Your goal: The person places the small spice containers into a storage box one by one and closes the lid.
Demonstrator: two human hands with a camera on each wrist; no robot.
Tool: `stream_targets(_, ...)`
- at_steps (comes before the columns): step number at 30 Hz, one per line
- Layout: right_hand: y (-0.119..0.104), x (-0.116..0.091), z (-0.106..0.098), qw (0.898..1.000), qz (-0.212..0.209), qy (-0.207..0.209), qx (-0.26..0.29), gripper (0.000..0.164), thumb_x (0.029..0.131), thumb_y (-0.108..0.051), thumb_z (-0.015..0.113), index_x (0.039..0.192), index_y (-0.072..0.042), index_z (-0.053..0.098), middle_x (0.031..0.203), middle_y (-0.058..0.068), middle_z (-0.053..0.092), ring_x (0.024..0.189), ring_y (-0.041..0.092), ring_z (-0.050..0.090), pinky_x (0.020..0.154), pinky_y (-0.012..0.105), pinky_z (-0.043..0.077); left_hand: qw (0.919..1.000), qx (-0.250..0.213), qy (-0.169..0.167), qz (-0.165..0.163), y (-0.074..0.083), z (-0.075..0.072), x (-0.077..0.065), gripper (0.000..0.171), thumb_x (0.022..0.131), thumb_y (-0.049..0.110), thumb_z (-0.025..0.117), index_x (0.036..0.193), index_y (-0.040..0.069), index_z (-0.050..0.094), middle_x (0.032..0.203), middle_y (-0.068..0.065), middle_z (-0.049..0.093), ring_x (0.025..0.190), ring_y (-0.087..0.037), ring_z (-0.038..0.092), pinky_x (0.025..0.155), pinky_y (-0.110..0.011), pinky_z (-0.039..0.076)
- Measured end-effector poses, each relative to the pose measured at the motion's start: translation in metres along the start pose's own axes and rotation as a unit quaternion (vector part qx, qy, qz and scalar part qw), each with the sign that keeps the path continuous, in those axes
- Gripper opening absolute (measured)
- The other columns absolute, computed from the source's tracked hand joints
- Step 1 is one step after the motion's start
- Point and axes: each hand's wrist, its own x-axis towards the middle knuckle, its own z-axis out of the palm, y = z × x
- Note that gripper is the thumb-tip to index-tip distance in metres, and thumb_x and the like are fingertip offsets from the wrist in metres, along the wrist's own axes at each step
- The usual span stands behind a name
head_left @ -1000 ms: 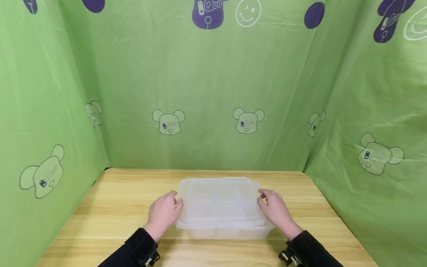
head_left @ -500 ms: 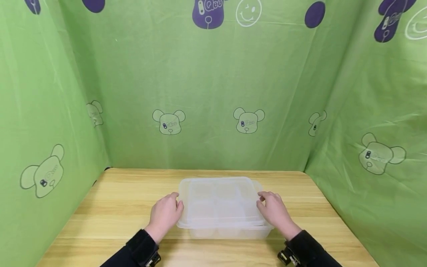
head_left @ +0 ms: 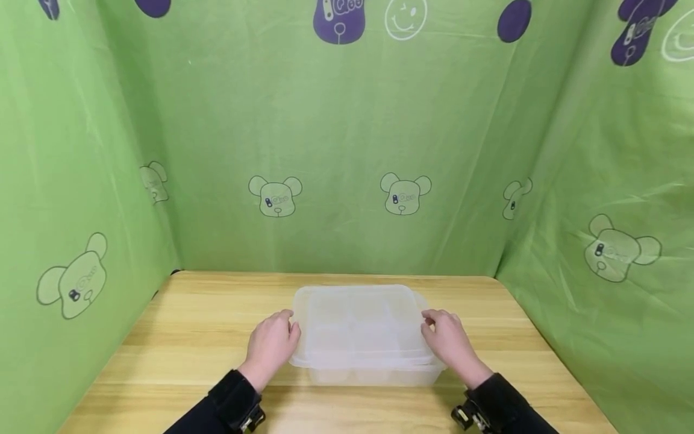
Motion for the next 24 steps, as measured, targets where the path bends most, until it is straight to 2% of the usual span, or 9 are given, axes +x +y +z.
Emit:
stream_targets(8,0.005,-0.001,-0.005,1.000,0.010,0.001,0.005,0.033,0.092,-0.003,0.058,0.120,0.014,0.062,0.102,0.021,0.067,0.097,0.037,0.060,0.085,0.052,0.050,0.9999,-0.016,-0.002,0.006,0.005,0.001,0.005,0.033,0.095,0.019,0.062,0.117,-0.004,0.068,0.074,0.002,0.060,0.063,-0.011,0.053,0.059,-0.031,0.049)
stream_targets(13,0.008,-0.002,-0.009,1.000,0.009,-0.001,0.005,0.034,0.092,-0.003,0.058,0.121,0.015,0.061,0.102,0.022,0.067,0.097,0.038,0.061,0.086,0.053,0.050,0.9995,-0.030,-0.007,0.002,0.009,0.002,0.006,0.034,0.095,0.018,0.061,0.118,-0.005,0.067,0.077,0.000,0.061,0.068,-0.013,0.056,0.064,-0.033,0.051)
stream_targets(24,0.015,-0.002,-0.012,1.000,0.007,0.009,0.009,0.034,0.093,-0.003,0.057,0.120,0.016,0.061,0.104,0.025,0.066,0.098,0.039,0.062,0.087,0.055,0.050,0.9992,-0.036,-0.001,0.018,0.015,0.007,0.007,0.035,0.094,0.019,0.062,0.118,-0.006,0.066,0.081,-0.002,0.064,0.073,-0.016,0.060,0.069,-0.036,0.054)
